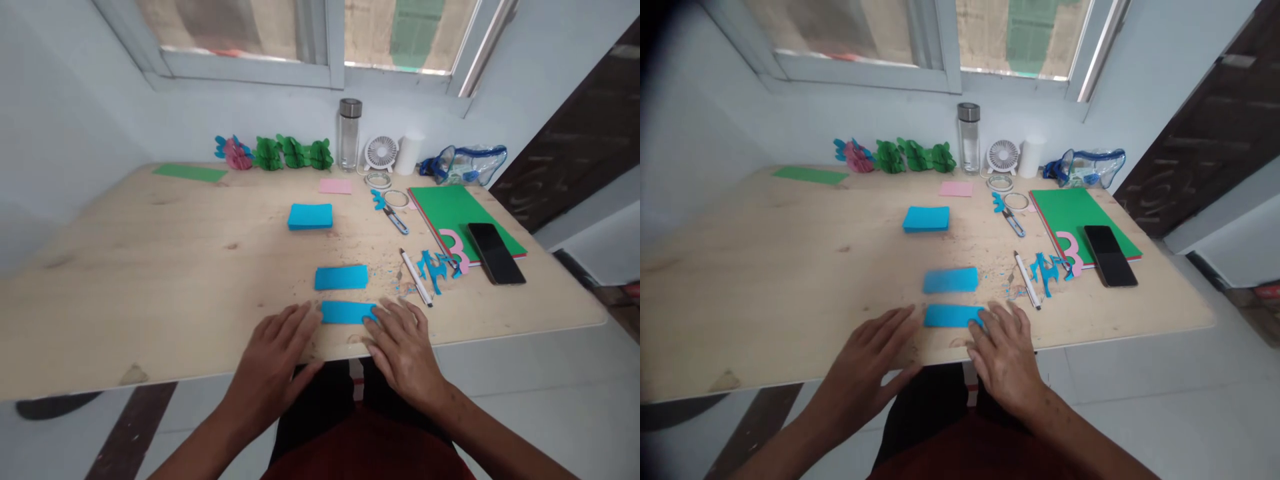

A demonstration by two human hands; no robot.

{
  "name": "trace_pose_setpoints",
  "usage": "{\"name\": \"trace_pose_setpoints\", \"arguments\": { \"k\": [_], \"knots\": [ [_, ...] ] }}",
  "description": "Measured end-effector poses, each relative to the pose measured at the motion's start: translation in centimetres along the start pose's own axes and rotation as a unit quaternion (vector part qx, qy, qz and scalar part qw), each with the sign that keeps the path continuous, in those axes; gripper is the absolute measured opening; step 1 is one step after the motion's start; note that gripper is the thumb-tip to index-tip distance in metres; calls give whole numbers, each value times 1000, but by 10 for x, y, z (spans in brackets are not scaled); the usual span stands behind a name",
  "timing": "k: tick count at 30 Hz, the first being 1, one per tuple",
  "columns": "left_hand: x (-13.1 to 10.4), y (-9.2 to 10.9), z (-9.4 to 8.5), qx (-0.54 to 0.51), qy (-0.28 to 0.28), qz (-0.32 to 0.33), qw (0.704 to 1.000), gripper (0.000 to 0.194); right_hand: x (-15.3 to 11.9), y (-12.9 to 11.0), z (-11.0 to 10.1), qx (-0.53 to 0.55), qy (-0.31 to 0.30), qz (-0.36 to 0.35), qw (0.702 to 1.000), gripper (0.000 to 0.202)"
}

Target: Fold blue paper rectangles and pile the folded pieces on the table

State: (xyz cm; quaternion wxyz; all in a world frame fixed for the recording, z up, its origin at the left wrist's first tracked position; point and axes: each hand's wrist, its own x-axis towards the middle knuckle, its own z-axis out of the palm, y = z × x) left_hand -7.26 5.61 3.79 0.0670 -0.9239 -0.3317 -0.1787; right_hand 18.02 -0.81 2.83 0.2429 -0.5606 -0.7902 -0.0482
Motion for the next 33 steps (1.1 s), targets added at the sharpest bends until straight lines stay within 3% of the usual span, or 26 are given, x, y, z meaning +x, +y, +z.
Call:
{"name": "trace_pose_setpoints", "arguments": {
  "k": [5,10,15,18,22,24,29,33],
  "knots": [
    [30,-1,10,25,45,79,996,26,9,1,3,16,35,4,999,27],
    [46,-9,16,72,40,188,979,21,21,4,6,-5,59,-22,998,18],
    [47,-11,13,65,56,202,976,18,27,6,7,-28,59,-45,997,14],
    [53,-15,2,61,72,198,976,19,38,8,2,-37,70,-68,995,15],
    [69,-30,-15,83,155,189,966,14,68,16,-6,-73,130,-93,984,15],
    [75,-37,-16,87,182,177,963,14,82,21,-5,-98,164,-77,979,15],
    [73,-45,14,61,131,164,976,16,87,29,18,-118,57,-83,988,14],
    [69,-47,37,35,123,129,983,17,77,29,29,-106,49,-60,991,11]
  ]
}}
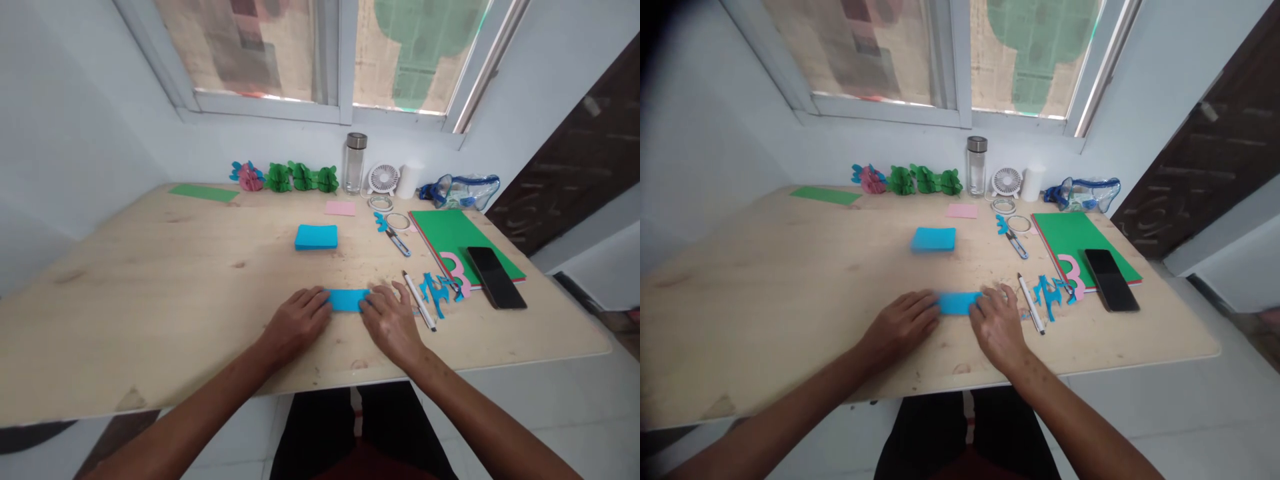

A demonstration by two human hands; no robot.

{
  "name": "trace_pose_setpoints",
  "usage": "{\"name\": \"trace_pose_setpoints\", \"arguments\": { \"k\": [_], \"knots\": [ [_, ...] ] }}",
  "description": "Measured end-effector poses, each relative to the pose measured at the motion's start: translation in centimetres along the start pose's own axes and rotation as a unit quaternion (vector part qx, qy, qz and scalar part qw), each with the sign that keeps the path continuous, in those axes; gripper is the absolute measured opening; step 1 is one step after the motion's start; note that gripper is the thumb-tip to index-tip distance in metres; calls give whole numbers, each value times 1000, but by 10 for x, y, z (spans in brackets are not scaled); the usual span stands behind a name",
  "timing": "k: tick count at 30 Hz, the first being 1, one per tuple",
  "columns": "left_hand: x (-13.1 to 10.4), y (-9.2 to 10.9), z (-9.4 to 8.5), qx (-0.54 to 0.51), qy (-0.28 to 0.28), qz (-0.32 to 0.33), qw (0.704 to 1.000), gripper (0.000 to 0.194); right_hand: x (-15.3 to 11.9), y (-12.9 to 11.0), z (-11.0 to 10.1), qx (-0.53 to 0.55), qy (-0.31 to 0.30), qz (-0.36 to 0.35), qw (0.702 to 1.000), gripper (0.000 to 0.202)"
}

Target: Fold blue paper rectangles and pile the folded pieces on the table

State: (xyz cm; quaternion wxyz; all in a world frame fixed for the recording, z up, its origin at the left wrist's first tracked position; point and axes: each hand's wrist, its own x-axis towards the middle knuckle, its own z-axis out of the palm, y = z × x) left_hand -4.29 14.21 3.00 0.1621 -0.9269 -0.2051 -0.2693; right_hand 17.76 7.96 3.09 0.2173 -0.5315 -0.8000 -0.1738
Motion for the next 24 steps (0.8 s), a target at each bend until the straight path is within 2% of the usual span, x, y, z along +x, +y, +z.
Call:
{"name": "trace_pose_setpoints", "arguments": {
  "k": [9,16,20,24],
  "knots": [
    [6,-13,20,-34,2,-40,999,21,14,3,6,0,5,-3,1000,9],
    [3,-15,17,-46,-1,-81,996,18,15,2,6,18,21,12,1000,9],
    [13,-44,13,-38,-32,-136,989,22,11,-2,1,44,65,12,997,11],
    [38,-86,22,-17,-93,-186,978,23,5,-12,-7,60,72,19,995,15]
  ]
}}
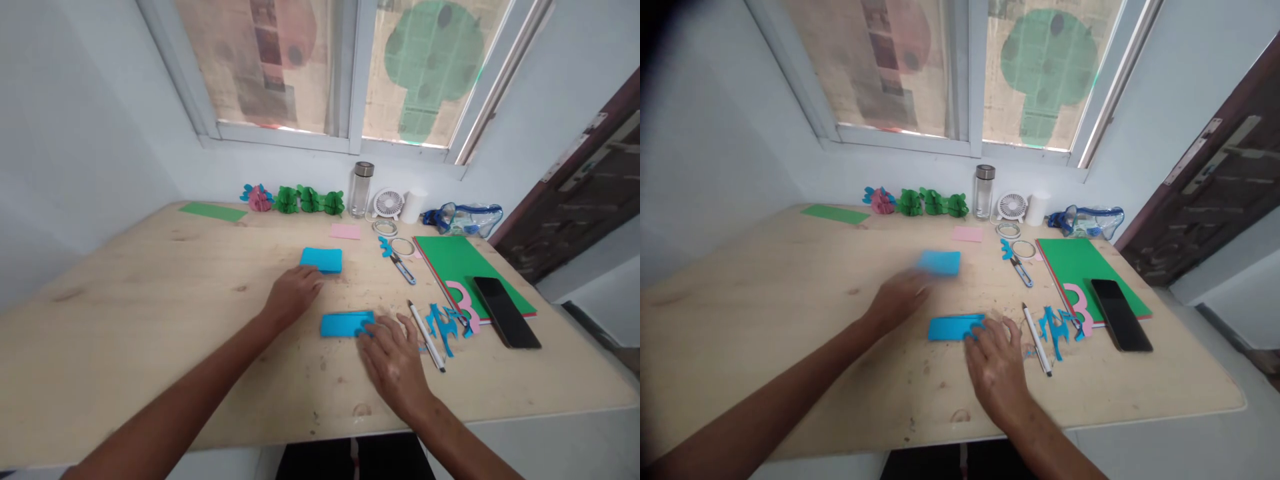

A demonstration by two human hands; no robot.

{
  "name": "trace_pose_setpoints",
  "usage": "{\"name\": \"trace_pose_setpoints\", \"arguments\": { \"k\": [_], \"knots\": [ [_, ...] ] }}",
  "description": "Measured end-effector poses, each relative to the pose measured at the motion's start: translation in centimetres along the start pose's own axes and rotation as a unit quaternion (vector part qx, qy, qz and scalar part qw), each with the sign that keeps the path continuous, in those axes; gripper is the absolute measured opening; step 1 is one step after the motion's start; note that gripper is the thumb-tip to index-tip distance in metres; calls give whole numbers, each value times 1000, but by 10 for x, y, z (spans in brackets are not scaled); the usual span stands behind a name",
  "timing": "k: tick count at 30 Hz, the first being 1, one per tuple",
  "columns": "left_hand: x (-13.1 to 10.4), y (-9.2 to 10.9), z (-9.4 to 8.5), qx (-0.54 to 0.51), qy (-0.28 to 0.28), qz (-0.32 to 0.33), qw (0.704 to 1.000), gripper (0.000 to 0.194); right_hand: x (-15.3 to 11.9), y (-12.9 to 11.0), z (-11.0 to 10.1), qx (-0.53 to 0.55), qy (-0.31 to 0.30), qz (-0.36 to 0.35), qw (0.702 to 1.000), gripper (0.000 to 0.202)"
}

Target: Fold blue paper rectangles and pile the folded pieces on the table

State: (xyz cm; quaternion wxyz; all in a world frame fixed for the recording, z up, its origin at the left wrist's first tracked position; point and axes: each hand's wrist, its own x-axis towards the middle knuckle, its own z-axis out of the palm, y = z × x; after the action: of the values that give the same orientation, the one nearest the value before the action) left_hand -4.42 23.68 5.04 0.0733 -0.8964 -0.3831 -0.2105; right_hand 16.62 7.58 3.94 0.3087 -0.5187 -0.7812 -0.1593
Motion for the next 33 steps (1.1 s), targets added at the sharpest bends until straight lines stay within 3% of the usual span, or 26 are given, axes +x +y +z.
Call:
{"name": "trace_pose_setpoints", "arguments": {
  "k": [3,6,10,14,21,33],
  "knots": [
    [29,-15,11,13,-60,-13,998,21,-4,-8,-4,21,1,3,1000,15],
    [47,-23,22,20,-117,-22,993,32,-9,-12,-5,28,-2,5,1000,14],
    [57,-28,27,22,-177,-29,983,35,-12,-15,-6,30,-13,13,999,14],
    [61,-34,22,14,-217,-26,976,35,-12,-18,-8,44,-21,16,999,15],
    [66,-41,16,7,-240,-50,969,35,-15,-22,-9,47,-33,17,998,16],
    [69,-47,25,-5,-207,-109,972,33,-16,-31,-11,87,-24,41,995,16]
  ]
}}
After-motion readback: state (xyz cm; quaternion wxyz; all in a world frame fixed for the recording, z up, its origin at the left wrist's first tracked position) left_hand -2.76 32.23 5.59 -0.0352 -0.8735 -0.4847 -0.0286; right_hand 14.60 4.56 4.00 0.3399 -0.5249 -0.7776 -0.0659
